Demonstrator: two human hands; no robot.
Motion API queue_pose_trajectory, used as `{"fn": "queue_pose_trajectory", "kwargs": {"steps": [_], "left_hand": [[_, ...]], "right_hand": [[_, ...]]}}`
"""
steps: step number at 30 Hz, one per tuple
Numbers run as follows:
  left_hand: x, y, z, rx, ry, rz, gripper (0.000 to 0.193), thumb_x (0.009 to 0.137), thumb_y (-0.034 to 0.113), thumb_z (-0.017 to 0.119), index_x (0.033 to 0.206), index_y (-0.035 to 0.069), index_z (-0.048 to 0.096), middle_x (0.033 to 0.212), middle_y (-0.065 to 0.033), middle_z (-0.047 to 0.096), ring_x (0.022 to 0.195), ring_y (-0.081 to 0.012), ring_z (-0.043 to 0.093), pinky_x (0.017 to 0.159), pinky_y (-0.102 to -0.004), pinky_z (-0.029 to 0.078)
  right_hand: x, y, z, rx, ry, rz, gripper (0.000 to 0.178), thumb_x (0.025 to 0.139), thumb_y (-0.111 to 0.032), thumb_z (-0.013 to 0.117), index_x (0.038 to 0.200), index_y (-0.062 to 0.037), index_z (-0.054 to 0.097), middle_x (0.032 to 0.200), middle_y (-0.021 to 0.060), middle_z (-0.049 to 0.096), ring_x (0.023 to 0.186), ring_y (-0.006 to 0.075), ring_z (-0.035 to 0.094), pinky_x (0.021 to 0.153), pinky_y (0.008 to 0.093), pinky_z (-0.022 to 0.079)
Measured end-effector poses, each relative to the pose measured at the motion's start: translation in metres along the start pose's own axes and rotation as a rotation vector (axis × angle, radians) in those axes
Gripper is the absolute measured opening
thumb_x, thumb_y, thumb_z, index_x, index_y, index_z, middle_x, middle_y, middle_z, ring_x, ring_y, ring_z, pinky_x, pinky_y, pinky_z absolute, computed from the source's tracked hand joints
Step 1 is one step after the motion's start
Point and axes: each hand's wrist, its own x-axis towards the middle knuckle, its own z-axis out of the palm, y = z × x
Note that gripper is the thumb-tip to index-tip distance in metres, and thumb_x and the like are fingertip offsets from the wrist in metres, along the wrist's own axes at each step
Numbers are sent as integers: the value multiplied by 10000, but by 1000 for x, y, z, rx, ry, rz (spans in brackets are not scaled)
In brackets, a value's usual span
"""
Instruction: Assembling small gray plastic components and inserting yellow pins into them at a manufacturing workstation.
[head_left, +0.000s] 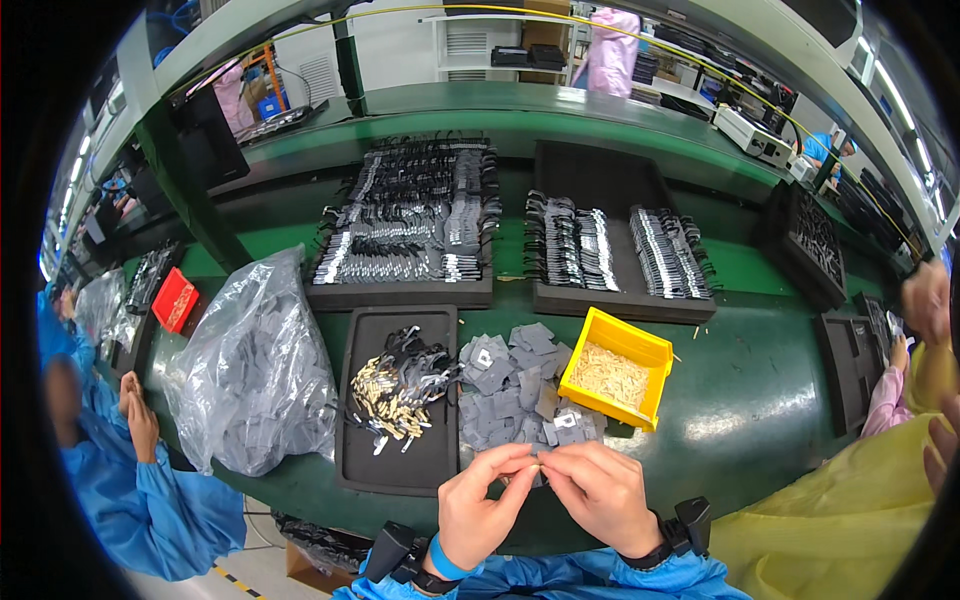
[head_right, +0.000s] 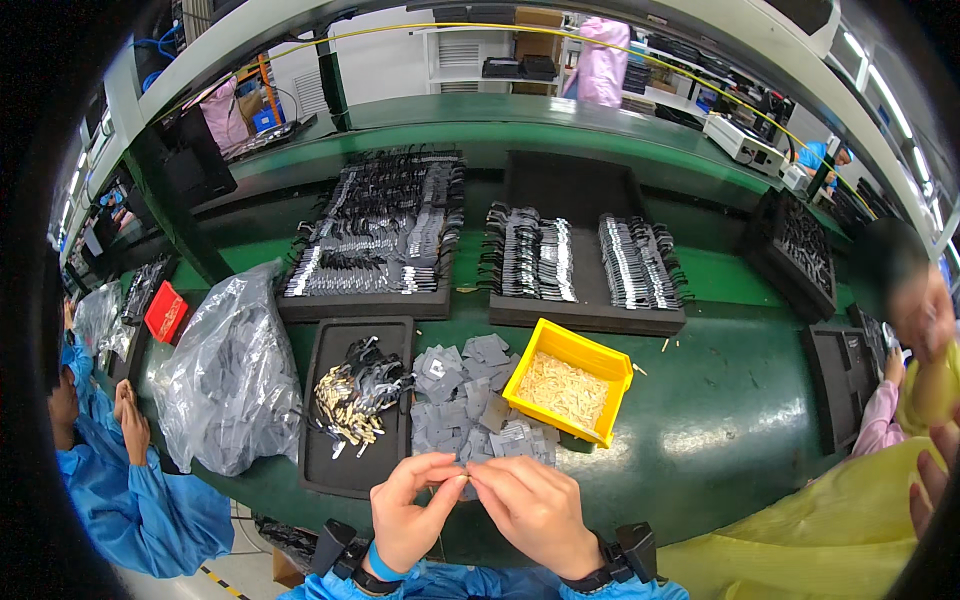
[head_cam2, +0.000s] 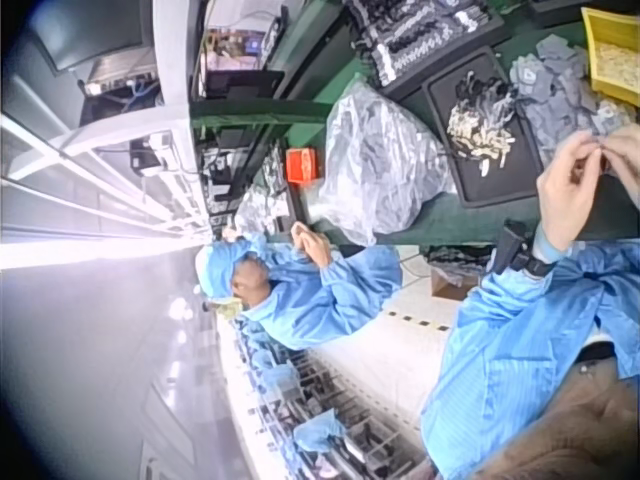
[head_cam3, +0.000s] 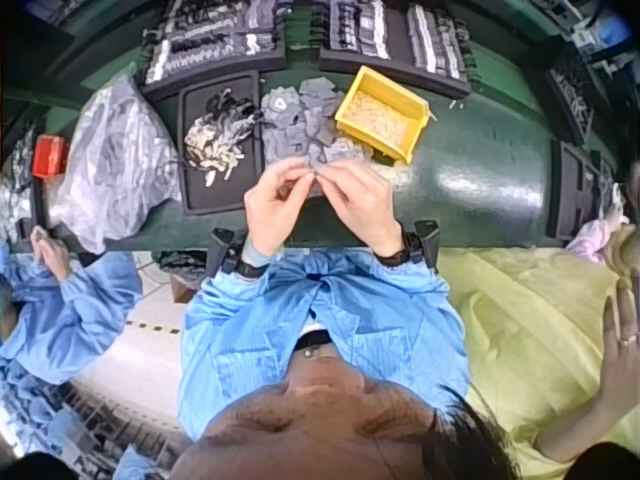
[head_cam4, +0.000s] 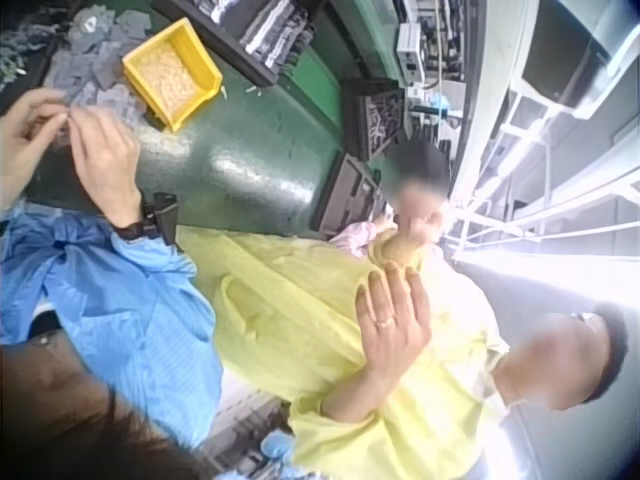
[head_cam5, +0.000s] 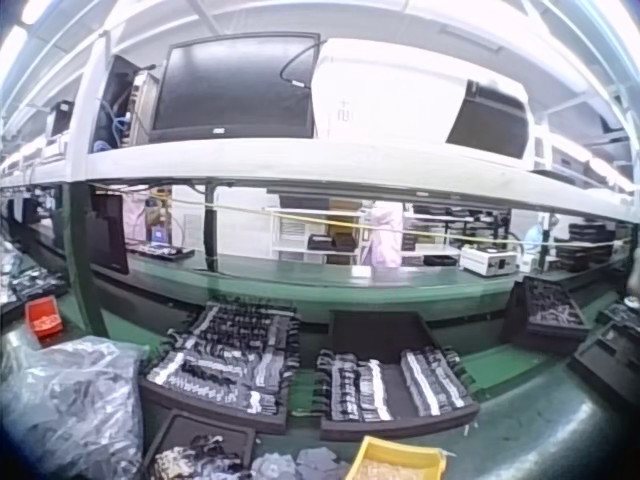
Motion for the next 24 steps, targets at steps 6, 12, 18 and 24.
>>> {"fn": "queue_pose_trajectory", "kwargs": {"steps": [6,12,18,24], "left_hand": [[0,-2,1,216,42,319,260,761,-15,656,997,-45,552,810,-115,656,745,-141,642,655,-256,511],[4,-5,3,-324,-21,-140,277,833,-3,574,1102,-43,521,874,-79,616,807,-167,623,708,-267,494],[10,-24,1,-825,-142,-542,329,894,58,502,1201,-54,469,903,-53,563,875,-171,572,787,-277,473],[10,-23,4,-910,-152,-569,311,893,66,506,1182,-48,486,923,-57,578,896,-176,577,792,-281,476]], "right_hand": [[-2,-1,8,3,44,34,162,668,39,664,813,-21,623,757,95,633,633,206,620,556,281,496],[-1,9,-3,244,222,337,19,748,42,598,756,25,596,693,77,609,623,141,594,590,232,472],[27,54,-38,-228,256,339,49,738,-23,647,772,-16,613,720,102,618,617,227,594,550,298,465],[27,69,-36,-448,270,272,120,757,-4,590,871,-36,612,804,102,609,697,253,604,621,321,478]]}}
